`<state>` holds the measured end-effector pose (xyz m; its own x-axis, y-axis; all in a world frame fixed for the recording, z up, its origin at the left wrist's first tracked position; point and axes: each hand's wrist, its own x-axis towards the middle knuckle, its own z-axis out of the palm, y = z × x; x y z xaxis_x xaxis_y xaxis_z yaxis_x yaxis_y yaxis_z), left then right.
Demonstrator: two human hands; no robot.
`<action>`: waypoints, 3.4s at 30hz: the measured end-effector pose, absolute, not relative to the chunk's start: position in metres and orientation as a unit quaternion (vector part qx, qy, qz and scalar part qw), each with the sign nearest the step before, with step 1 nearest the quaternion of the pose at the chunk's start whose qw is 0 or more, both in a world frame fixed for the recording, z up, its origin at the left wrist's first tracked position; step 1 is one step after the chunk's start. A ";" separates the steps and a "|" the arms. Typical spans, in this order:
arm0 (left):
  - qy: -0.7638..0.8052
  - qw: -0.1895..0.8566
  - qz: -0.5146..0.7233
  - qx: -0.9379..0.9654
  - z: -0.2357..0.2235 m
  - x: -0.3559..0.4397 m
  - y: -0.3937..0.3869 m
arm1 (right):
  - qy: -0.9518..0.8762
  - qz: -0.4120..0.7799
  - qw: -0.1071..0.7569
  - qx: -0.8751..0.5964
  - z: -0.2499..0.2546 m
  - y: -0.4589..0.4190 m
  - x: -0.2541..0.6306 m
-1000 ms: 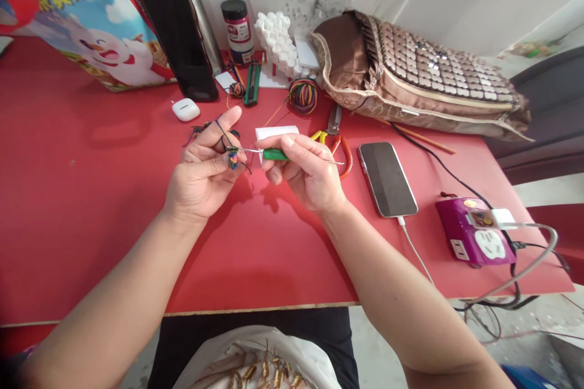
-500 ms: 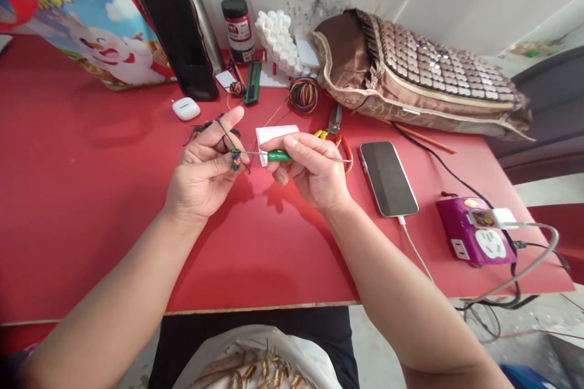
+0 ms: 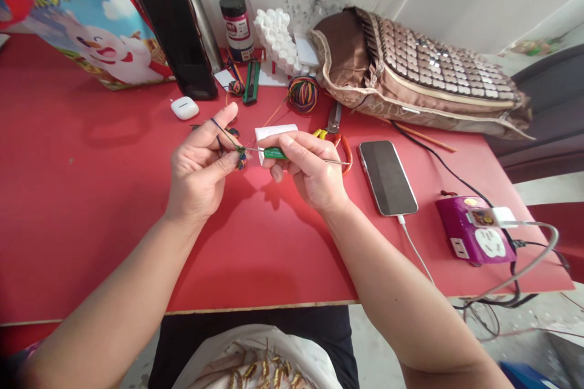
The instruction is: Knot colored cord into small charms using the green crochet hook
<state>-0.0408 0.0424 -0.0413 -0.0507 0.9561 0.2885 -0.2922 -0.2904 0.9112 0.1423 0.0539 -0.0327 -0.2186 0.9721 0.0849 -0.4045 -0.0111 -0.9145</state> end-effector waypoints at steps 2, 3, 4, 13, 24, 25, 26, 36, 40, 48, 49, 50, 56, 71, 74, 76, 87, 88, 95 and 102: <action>0.341 0.486 0.637 0.491 -0.043 -0.041 0.043 | -0.448 0.641 0.542 -0.309 -0.033 0.053 0.140; 0.340 0.487 0.637 0.491 -0.044 -0.042 0.043 | -0.444 0.643 0.544 -0.304 -0.033 0.052 0.139; 0.339 0.489 0.637 0.491 -0.045 -0.042 0.043 | -0.439 0.647 0.547 -0.300 -0.034 0.052 0.138; 0.341 0.497 0.637 0.481 -0.046 -0.042 0.043 | -0.416 0.662 0.543 -0.305 -0.035 0.051 0.134; 0.352 0.593 0.644 0.332 -0.042 -0.028 0.039 | -0.528 0.517 0.579 -0.345 -0.043 0.031 0.125; 0.353 0.589 0.649 0.326 -0.042 -0.025 0.037 | -0.526 0.508 0.583 -0.354 -0.043 0.030 0.123; 0.361 0.581 0.654 0.323 -0.042 -0.023 0.036 | -0.516 0.511 0.586 -0.359 -0.044 0.030 0.122; 0.363 0.577 0.665 0.304 -0.044 -0.028 0.036 | -0.370 0.710 0.534 -0.271 -0.047 0.051 0.114; 0.378 0.570 0.661 0.307 -0.048 -0.029 0.040 | -0.380 0.708 0.520 -0.292 -0.051 0.055 0.117; 0.404 0.548 0.653 0.332 -0.048 -0.031 0.039 | -0.379 0.715 0.510 -0.292 -0.053 0.057 0.121; 0.405 0.548 0.651 0.333 -0.048 -0.031 0.039 | -0.380 0.713 0.510 -0.296 -0.053 0.057 0.121; 0.405 0.548 0.651 0.333 -0.048 -0.031 0.039 | -0.380 0.710 0.511 -0.301 -0.053 0.058 0.120; 0.374 0.594 0.645 0.302 -0.048 -0.034 0.041 | -0.433 0.672 0.531 -0.281 -0.047 0.056 0.120; 0.388 0.610 0.652 0.229 -0.049 -0.022 0.042 | -0.537 0.464 0.606 -0.360 -0.050 0.040 0.107; 0.361 0.666 0.609 0.233 -0.046 -0.030 0.044 | -0.493 0.557 0.589 -0.316 -0.050 0.045 0.113; 0.346 0.686 0.590 0.249 -0.044 -0.035 0.046 | -0.461 0.617 0.570 -0.286 -0.051 0.048 0.118; 0.344 0.660 0.609 0.276 -0.041 -0.042 0.047 | -0.452 0.640 0.557 -0.275 -0.051 0.054 0.127; 0.348 0.658 0.610 0.272 -0.039 -0.042 0.047 | -0.446 0.643 0.559 -0.273 -0.051 0.054 0.128; 0.355 0.650 0.618 0.262 -0.031 -0.042 0.045 | -0.441 0.641 0.571 -0.264 -0.047 0.057 0.133; 0.352 0.653 0.616 0.266 -0.032 -0.044 0.046 | -0.449 0.642 0.568 -0.253 -0.045 0.058 0.135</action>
